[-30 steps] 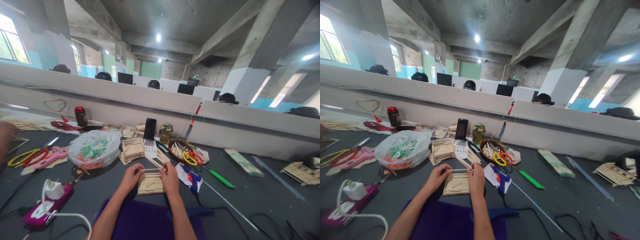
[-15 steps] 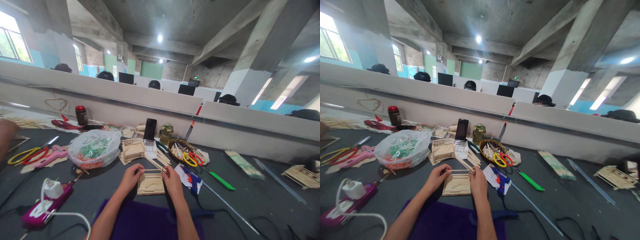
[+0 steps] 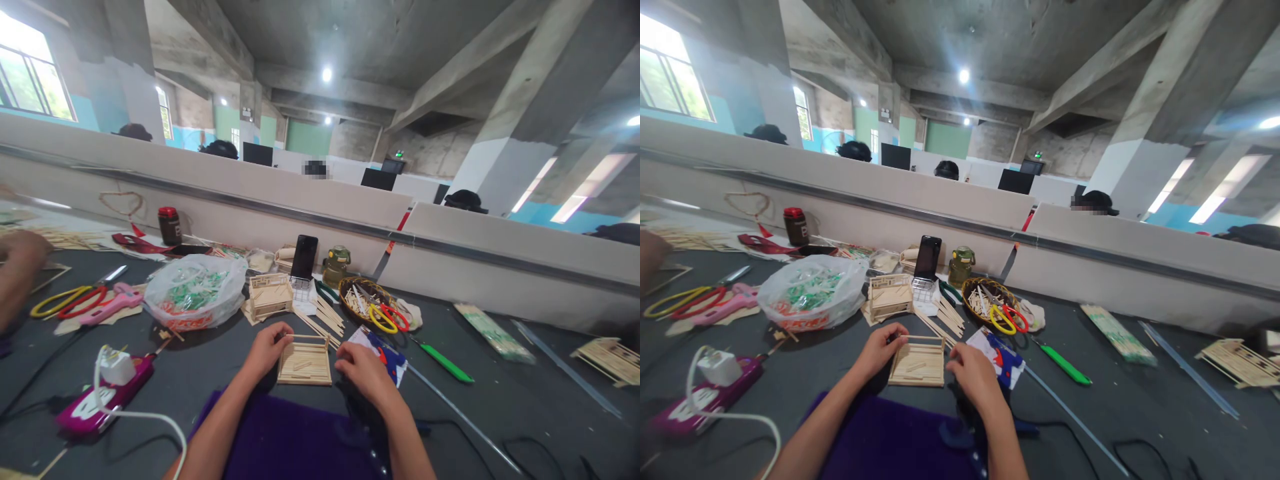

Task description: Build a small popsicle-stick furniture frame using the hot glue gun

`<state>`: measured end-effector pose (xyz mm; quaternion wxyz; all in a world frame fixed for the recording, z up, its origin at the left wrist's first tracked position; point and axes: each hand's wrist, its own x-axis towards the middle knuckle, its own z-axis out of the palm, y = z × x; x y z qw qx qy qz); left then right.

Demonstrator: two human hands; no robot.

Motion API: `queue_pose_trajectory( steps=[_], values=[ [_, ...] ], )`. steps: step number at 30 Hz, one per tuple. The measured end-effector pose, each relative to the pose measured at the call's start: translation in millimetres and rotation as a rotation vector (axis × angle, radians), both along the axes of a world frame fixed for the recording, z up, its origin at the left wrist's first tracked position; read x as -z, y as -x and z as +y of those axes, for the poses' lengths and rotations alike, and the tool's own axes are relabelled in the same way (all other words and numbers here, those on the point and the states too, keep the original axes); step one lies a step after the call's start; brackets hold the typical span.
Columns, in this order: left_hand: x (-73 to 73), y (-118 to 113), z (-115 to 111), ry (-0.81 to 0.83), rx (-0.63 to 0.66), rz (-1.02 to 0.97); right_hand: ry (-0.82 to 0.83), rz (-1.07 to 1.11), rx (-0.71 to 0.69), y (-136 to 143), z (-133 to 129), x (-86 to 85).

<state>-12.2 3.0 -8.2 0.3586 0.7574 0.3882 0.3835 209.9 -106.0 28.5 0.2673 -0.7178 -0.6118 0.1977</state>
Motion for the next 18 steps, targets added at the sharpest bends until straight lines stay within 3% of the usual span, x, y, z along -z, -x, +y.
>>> queue_pose_trajectory(
  steps=[5, 10, 18],
  values=[
    [1.9, 0, 1, -0.013, 0.006, 0.014, -0.212, 0.168, 0.108, -1, 38, 12.9],
    [1.6, 1, 1, -0.013, 0.010, 0.019, -0.275, 0.258, 0.146, 8, 47, 39.4],
    [2.6, 0, 0, -0.018, 0.002, 0.022, -0.293, 0.186, 0.101, 14, 45, 36.1]
  ],
)
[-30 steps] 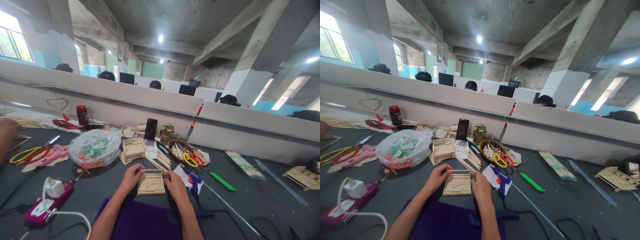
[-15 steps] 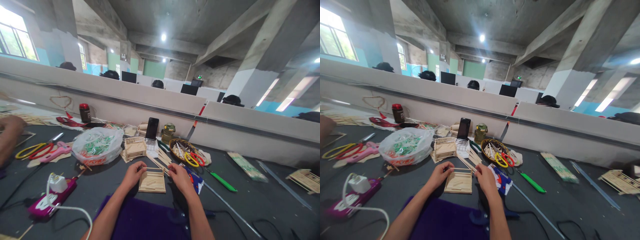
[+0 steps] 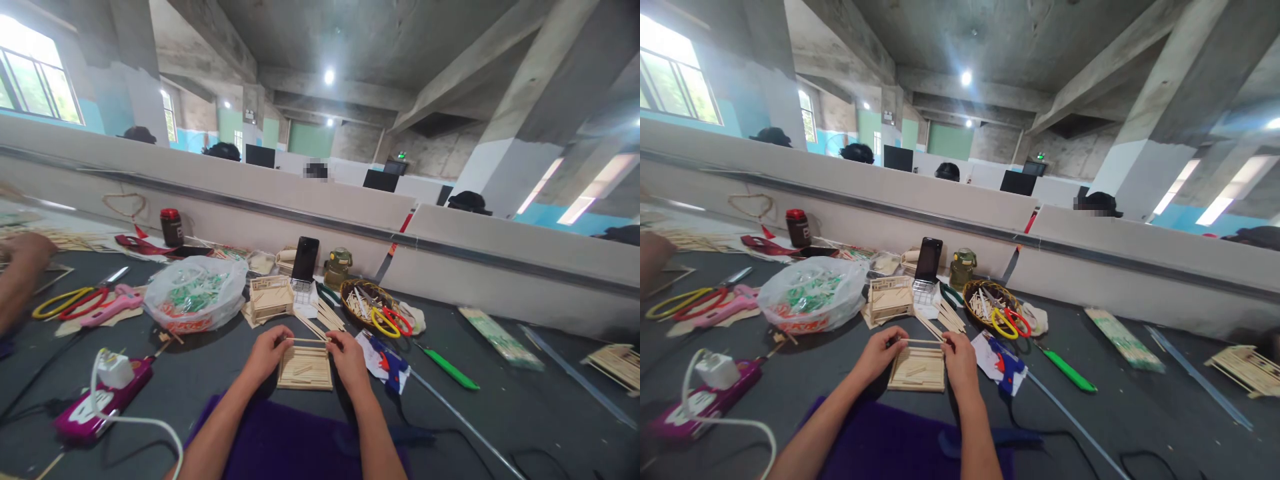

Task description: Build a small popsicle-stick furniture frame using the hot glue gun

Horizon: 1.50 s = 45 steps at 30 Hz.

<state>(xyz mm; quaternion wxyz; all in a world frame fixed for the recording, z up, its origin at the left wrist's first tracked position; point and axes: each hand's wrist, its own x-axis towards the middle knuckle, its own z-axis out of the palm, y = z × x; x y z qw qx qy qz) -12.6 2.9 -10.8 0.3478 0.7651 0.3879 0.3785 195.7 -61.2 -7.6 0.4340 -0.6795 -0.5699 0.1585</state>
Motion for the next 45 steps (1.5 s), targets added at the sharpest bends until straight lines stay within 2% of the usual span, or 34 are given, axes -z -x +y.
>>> queue_pose_trajectory(
  steps=[18, 24, 45],
  values=[
    [5.7, 0.6, 1.8, 0.042, -0.047, -0.006, 0.001, -0.033, 0.001, 1.7, -2.6, -1.5],
    [8.3, -0.4, 2.8, 0.010, -0.052, 0.005, 0.010, -0.055, 0.001, 2.4, -3.4, -2.3],
    [3.7, -0.9, -0.4, 0.015, -0.047, -0.007, 0.006, -0.070, 0.004, 1.6, -3.4, -3.2]
  ],
)
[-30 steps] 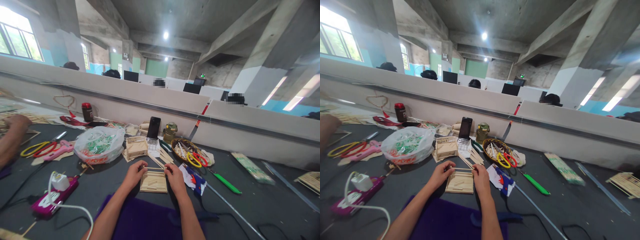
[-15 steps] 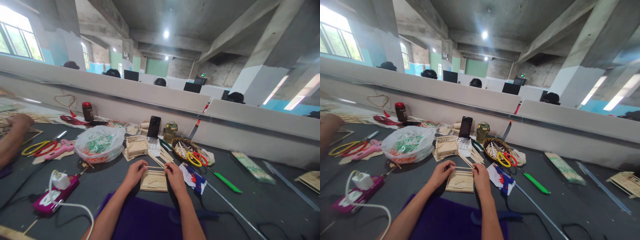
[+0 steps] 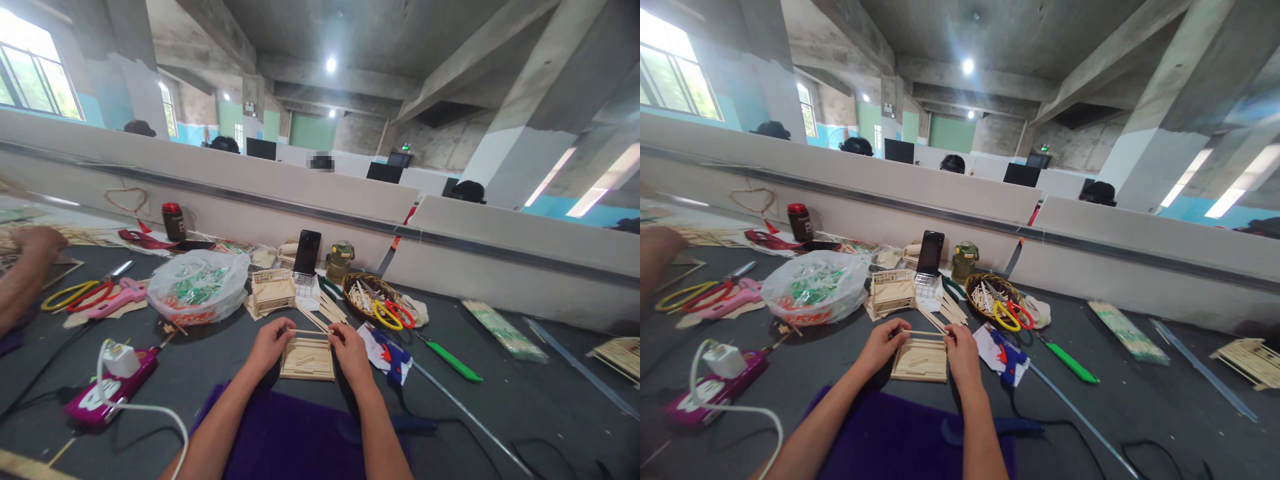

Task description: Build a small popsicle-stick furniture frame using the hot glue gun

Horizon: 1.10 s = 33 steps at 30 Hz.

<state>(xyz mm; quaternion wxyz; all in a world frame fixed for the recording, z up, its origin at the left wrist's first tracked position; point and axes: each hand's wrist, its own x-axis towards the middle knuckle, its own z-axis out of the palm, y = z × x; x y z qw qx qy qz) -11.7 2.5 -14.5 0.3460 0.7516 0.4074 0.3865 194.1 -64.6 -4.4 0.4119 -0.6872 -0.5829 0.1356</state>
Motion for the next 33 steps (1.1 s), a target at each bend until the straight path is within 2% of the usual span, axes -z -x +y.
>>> queue_pose_trajectory(
  steps=[9, 14, 19, 25, 29, 33],
  values=[
    [2.7, 0, 1, -0.007, 0.002, -0.011, -0.007, 0.029, -0.003, 1, -1, 1.0],
    [2.2, 0, 1, -0.009, 0.001, -0.005, -0.019, 0.042, -0.032, -12, -5, 1.1],
    [2.4, 0, 1, -0.008, 0.006, -0.006, -0.040, 0.025, 0.041, -23, -12, -6.4],
    [2.0, -1, 0, 0.008, -0.003, -0.017, -0.110, -0.104, -0.039, 1, -6, -13.0],
    [2.5, -1, 1, 0.013, 0.002, -0.032, -0.144, -0.283, -0.037, 16, -3, -14.1],
    [1.4, -2, 1, 0.036, 0.002, -0.035, -0.141, -0.369, -0.039, 20, -3, -15.5]
  ],
)
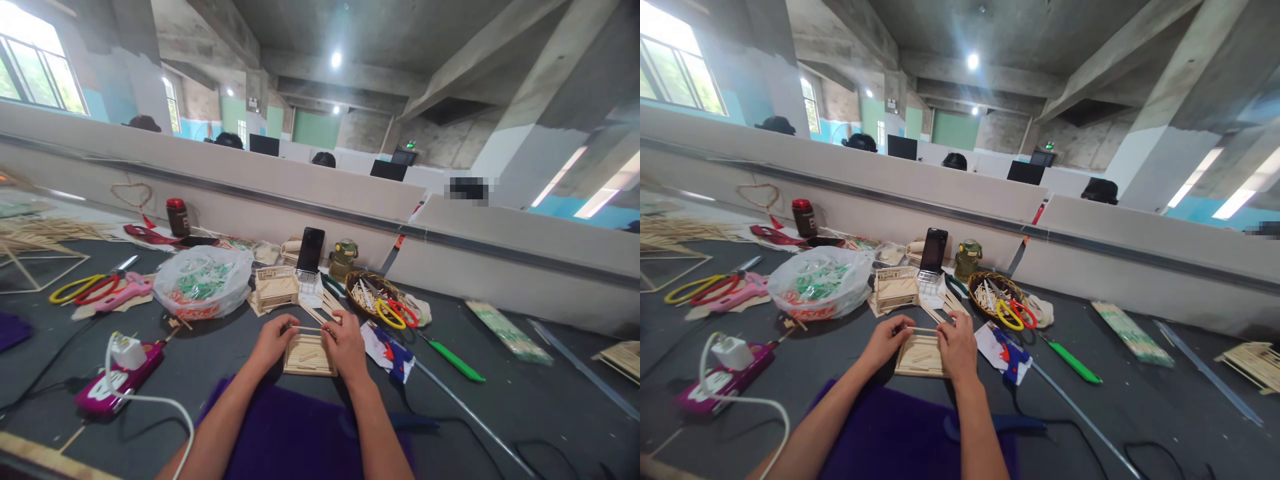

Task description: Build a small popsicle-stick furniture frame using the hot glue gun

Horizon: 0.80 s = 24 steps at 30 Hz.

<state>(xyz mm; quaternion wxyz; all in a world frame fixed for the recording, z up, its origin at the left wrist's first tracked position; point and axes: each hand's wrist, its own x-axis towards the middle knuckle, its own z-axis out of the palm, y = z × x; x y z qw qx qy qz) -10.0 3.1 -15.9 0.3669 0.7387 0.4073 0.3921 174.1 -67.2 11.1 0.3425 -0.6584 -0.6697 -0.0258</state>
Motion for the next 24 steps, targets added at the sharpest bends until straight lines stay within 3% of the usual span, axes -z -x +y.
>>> queue_pose_trajectory(
  steps=[10, 24],
  values=[
    [2.4, 6, 3, 0.049, -0.036, 0.007, 0.015, 0.018, 0.016, 0, 1, 3.8],
    [13.5, 1, 5, 0.088, 0.037, -0.036, 0.019, 0.013, 0.021, 2, 1, 5.5]
  ],
)
